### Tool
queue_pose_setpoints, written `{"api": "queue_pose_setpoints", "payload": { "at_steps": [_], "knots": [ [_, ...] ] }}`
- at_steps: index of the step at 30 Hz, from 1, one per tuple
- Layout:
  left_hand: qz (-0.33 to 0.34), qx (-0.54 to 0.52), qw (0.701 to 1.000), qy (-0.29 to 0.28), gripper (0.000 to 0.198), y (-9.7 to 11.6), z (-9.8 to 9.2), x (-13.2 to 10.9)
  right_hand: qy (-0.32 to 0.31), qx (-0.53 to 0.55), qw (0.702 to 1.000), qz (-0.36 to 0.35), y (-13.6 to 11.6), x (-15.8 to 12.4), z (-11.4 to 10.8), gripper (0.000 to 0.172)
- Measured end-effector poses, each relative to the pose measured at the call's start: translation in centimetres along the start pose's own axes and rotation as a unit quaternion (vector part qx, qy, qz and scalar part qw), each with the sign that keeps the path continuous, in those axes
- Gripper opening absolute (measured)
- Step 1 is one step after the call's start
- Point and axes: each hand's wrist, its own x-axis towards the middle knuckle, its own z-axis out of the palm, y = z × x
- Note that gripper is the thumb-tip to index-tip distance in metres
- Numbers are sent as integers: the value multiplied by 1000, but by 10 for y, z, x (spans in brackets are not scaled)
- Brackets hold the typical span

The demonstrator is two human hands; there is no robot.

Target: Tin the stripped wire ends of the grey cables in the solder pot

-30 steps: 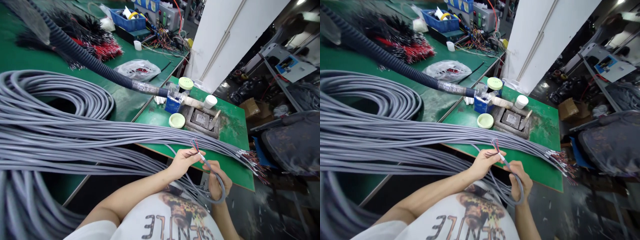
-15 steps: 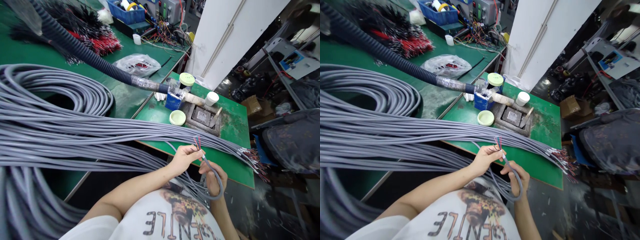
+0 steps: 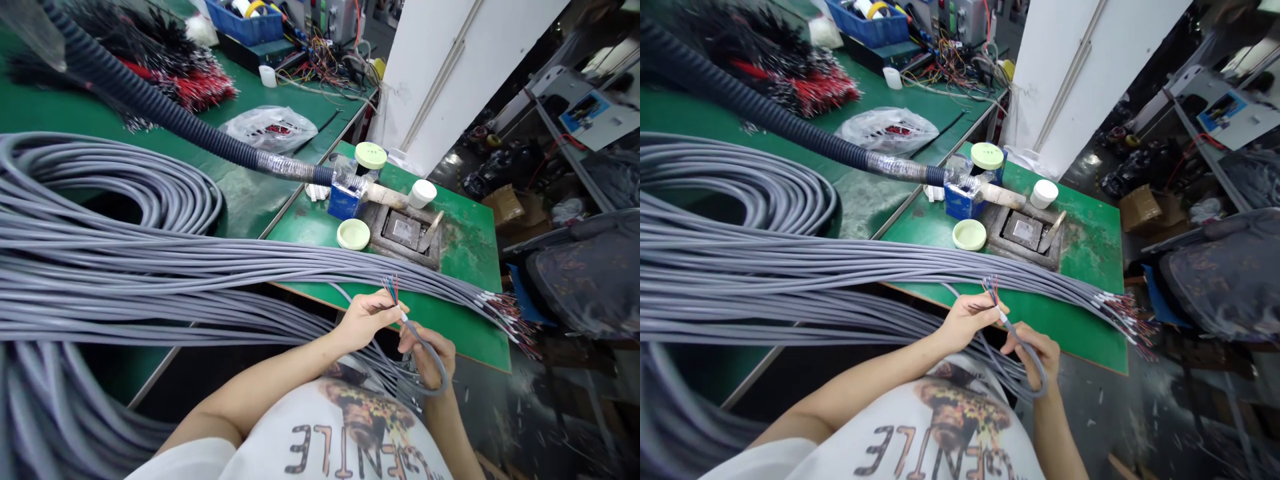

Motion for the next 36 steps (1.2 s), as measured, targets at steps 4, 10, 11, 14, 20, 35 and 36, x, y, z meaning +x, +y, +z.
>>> {"api": "queue_pose_setpoints", "payload": {
  "at_steps": [4,10,11,14,20,35,36],
  "knots": [
    [5,8,1000,-2,25,-2,-4,-1,-11,14,999,-33,-1,1,2,33],
    [15,28,1000,0,26,-5,-7,0,-23,12,999,-34,-1,1,3,35],
    [9,24,1000,0,27,-6,-7,0,-21,16,999,-27,-1,1,2,34],
    [-9,17,1000,0,30,-9,-10,1,-12,23,999,37,-2,1,-3,27],
    [16,129,991,-43,26,-10,-4,0,-63,24,981,183,-15,5,-20,29],
    [80,300,941,-133,30,-10,28,1,-152,-22,970,186,-9,-16,-38,32],
    [80,302,941,-133,30,-11,28,0,-153,-17,970,188,-7,-16,-38,32]
  ]
}}
